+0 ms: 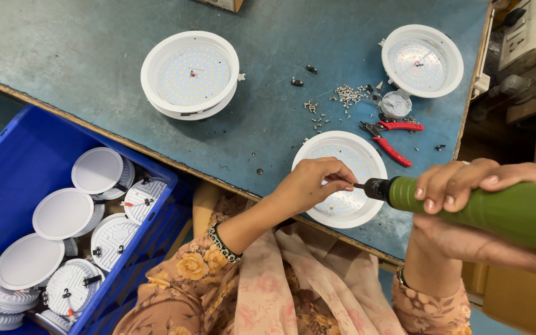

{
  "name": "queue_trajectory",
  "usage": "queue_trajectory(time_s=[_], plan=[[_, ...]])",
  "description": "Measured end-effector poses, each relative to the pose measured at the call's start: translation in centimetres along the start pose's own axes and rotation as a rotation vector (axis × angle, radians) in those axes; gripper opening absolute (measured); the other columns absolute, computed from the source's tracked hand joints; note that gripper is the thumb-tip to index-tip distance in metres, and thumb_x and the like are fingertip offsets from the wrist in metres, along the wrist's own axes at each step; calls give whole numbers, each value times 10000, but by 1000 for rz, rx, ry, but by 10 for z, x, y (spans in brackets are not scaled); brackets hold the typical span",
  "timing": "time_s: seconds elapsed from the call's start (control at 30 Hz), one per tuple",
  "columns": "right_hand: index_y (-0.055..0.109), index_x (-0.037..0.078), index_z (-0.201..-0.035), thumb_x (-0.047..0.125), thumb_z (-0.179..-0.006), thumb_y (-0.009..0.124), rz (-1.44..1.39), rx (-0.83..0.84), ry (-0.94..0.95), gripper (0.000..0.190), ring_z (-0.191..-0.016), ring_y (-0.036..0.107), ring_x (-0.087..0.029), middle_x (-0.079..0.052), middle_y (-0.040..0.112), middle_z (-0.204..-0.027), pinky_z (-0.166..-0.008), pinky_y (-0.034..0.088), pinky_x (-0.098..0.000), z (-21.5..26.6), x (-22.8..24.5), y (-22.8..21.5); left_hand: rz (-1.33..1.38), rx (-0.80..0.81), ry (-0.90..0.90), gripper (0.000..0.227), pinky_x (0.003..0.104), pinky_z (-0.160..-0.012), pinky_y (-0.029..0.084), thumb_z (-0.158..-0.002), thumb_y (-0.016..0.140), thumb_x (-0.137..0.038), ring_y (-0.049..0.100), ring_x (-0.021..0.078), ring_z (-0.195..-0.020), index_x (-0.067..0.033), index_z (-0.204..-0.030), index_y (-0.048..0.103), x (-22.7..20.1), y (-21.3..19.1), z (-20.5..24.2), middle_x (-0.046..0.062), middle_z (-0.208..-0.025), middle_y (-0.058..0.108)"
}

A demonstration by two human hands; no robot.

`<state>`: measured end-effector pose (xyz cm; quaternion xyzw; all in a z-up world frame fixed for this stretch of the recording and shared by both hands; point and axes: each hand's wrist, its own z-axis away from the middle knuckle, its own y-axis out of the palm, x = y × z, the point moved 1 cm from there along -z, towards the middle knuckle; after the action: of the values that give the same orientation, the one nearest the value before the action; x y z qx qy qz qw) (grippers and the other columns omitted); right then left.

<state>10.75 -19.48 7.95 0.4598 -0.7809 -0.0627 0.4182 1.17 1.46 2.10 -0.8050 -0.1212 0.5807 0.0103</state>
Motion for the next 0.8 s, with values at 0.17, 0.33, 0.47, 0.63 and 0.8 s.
queue_trajectory(time_s=[0.17,0.33,0.47,0.63,0.8], plan=[[435,-6,-1017,1001,-762,287,-25,-6,9,1050,-500,443,-258,-162,475,-695,-501,415,-398,1,-4,0,-19,12,59,113,289,-761,577,-911,733,-35,741,176,-842,-6,-1018,708,-1,-2,0,99,-931,750],[444,-2,-1006,1009,-741,274,-4,21,13,1059,-505,456,-267,-164,489,-659,-507,426,-399,-2,-8,3,-31,6,151,230,322,-815,578,-919,738,-50,741,195,-900,-66,-1129,644,-2,-6,-3,51,-948,742],[450,1,-988,1009,-754,336,167,-8,-35,1042,-483,465,-255,-157,478,-645,-467,432,-395,-10,-23,5,-318,-63,262,386,370,-807,543,-860,780,-75,700,224,-929,-145,-1192,597,4,-10,-14,-17,-917,746],[453,15,-1049,948,-803,432,215,-8,-27,965,-539,530,-238,-156,502,-773,-474,491,-381,-33,-68,5,-403,-117,236,573,392,-834,535,-791,805,-78,678,224,-967,-168,-1283,523,26,-18,-44,-45,-908,751],[449,-2,-1087,906,-838,464,169,59,97,941,-532,520,-230,-135,489,-710,-511,487,-348,-47,-102,-4,-521,-119,195,628,394,-879,453,-781,775,-45,665,199,-989,-145,-1328,482,45,-16,-57,-69,-845,764]])
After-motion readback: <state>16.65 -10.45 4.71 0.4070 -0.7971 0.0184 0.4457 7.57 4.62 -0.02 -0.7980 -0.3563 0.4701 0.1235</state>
